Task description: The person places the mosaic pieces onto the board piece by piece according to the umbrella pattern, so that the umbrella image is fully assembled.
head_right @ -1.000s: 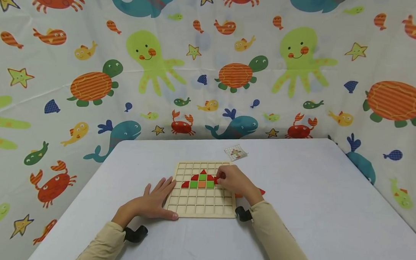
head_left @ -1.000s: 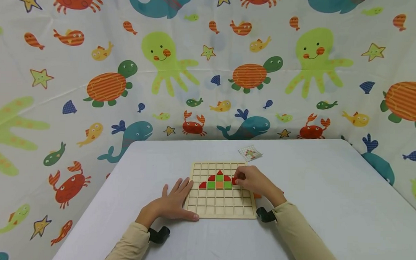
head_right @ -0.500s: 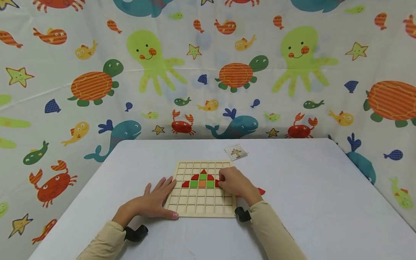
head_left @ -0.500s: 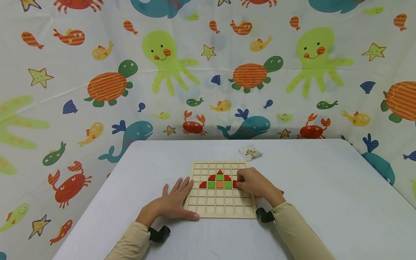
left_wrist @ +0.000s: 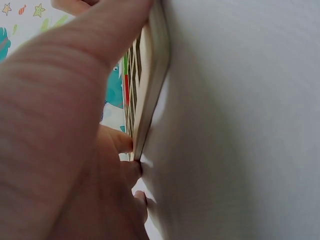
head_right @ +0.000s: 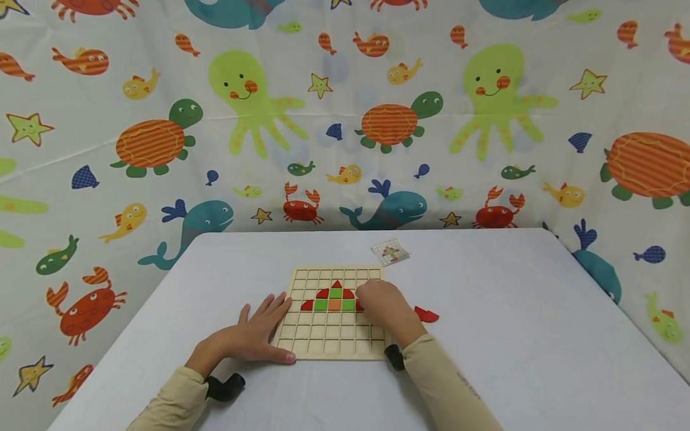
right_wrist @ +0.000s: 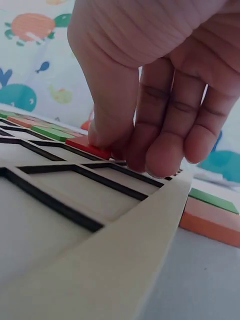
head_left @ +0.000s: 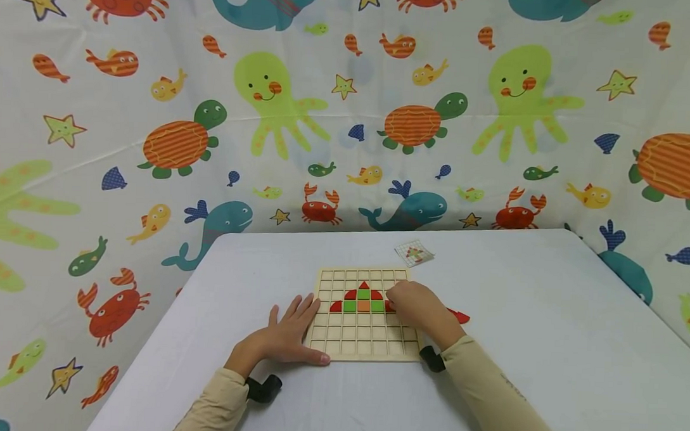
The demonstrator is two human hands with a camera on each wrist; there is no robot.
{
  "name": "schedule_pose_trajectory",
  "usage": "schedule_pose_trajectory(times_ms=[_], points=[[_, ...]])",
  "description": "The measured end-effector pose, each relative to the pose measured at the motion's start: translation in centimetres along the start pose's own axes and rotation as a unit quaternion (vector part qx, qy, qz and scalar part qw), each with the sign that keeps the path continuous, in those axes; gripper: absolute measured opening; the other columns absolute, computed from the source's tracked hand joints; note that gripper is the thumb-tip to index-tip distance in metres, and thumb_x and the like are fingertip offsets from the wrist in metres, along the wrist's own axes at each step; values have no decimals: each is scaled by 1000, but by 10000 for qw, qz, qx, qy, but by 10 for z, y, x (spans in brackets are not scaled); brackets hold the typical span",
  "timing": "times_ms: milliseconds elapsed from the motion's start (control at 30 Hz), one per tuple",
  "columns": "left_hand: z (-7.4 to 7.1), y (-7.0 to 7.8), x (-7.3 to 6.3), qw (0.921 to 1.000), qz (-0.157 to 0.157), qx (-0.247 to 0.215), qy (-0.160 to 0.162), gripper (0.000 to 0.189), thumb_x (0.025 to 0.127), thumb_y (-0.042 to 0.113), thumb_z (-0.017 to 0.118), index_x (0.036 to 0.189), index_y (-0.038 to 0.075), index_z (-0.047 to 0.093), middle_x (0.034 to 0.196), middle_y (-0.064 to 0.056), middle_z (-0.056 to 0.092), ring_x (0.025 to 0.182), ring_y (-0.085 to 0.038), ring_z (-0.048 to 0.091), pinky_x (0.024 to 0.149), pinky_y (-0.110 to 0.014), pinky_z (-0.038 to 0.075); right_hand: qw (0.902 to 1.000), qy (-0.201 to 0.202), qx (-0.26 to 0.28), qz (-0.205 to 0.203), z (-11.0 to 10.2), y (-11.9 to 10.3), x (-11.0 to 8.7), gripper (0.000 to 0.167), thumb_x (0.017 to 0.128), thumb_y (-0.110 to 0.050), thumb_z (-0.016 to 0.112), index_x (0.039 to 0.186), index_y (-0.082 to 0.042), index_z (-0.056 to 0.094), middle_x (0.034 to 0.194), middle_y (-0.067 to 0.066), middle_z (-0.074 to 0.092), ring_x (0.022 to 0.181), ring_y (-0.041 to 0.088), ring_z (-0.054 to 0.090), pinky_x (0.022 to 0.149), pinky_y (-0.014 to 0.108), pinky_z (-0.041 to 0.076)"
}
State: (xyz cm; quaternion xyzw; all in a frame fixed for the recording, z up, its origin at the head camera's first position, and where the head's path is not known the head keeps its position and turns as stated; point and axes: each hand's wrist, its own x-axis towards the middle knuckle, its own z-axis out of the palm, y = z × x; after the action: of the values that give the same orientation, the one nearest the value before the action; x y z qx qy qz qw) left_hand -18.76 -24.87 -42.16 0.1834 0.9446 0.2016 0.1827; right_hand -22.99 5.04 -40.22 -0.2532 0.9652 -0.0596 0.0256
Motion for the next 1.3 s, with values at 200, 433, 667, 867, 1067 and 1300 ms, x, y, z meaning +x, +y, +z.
schedule_pose_trajectory(times_ms=[200,433,667,867,1067,1300], points=[[1,0,1,10000,-1,18,-23,125,81,64,84,171,6,20,179,-17,8,163,-41,0,120,-75,-5,9999,115,55,-6,1,3,-3,14,99,-8,77,85,-8,74,73,1,59,70,18,54,72,34,56],[1,-2,3,10000,-18,22,-49,126,81,65,84,172,7,19,179,-16,8,163,-40,-2,121,-74,-6,9897,339,1387,-58,-14,33,-12,15,101,-2,72,87,-7,73,76,-2,61,69,15,53,67,32,50],[7,-12,9,10000,22,28,38,129,79,69,83,172,7,18,179,-15,6,164,-39,-5,120,-72,-10,9819,-552,1645,763,-35,62,-27,13,98,-14,78,107,-5,75,98,5,68,90,23,59,82,43,56],[4,-10,7,10000,10,21,-85,128,81,69,82,172,6,16,179,-15,4,163,-39,-5,121,-72,-10,9614,-1362,1627,1751,-44,78,-40,27,93,-20,83,111,-5,70,96,8,64,91,26,59,83,45,55],[0,-4,2,10000,-16,16,-62,126,82,66,82,172,6,18,179,-16,6,163,-40,-3,121,-74,-7,9545,-1490,1524,2084,-44,90,-49,28,91,-22,86,99,-6,64,91,9,60,90,27,57,79,43,50],[1,-2,0,10000,4,3,-15,126,82,64,84,172,6,18,179,-17,7,163,-41,-1,120,-75,-6,9522,-1548,1533,2142,-40,93,-52,26,92,-20,85,95,-7,62,89,9,59,88,28,57,76,41,48]])
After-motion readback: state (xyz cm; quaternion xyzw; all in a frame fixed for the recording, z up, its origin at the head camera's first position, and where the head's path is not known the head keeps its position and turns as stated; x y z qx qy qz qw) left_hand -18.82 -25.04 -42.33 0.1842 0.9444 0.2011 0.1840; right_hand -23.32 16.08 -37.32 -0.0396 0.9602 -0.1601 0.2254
